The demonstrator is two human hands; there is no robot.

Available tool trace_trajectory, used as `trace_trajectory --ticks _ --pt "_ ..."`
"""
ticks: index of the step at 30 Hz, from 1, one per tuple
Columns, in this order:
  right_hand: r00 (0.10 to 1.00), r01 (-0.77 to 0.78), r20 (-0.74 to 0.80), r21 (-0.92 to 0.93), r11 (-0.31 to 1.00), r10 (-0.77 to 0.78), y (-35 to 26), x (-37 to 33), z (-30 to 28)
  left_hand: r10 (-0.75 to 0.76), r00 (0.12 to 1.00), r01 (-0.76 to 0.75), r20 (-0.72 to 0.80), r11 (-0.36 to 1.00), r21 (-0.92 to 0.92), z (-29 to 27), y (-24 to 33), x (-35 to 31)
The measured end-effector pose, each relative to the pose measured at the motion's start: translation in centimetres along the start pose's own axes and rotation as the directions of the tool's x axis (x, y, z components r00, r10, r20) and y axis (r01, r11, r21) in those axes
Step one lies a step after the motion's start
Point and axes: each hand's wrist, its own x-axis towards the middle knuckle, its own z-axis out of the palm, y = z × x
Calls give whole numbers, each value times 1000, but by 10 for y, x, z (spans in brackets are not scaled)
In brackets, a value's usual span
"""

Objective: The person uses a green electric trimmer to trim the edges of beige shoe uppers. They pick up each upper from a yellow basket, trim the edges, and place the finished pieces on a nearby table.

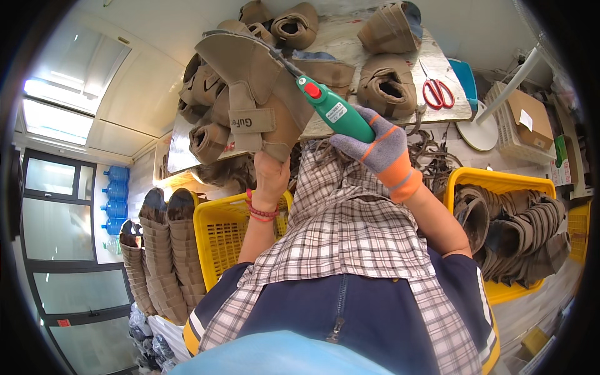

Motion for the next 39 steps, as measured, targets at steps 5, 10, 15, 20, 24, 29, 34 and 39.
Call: trace_trajectory --ticks 5,10,15,20,24,29,34,39 --pt "998 -59 34 74 996 56 -1 2 -2 71 995 -75 66 996 55 -1 4 1" --pt "1000 -16 23 94 995 14 -3 14 -5 -24 997 30 71 996 -83 0 16 -1" --pt "997 -31 -61 194 981 43 -5 23 -15 93 993 -94 75 995 21 -10 3 10" --pt "985 -71 -144 186 980 99 9 18 -40 7 971 1 -241 999 35 -20 -99 91" --pt "975 -104 -175 184 977 137 23 6 -50 132 940 16 -316 905 425 -43 -140 212" --pt "944 -139 -272 187 972 187 36 -7 -66 -796 484 67 -364 448 -892 88 -100 136" --pt "939 -175 -287 79 981 190 41 -8 -79 -866 318 79 386 -382 -921 196 -58 43" --pt "944 -196 -255 69 978 207 44 -5 -74 -792 487 8 367 -417 -909 203 -91 108"
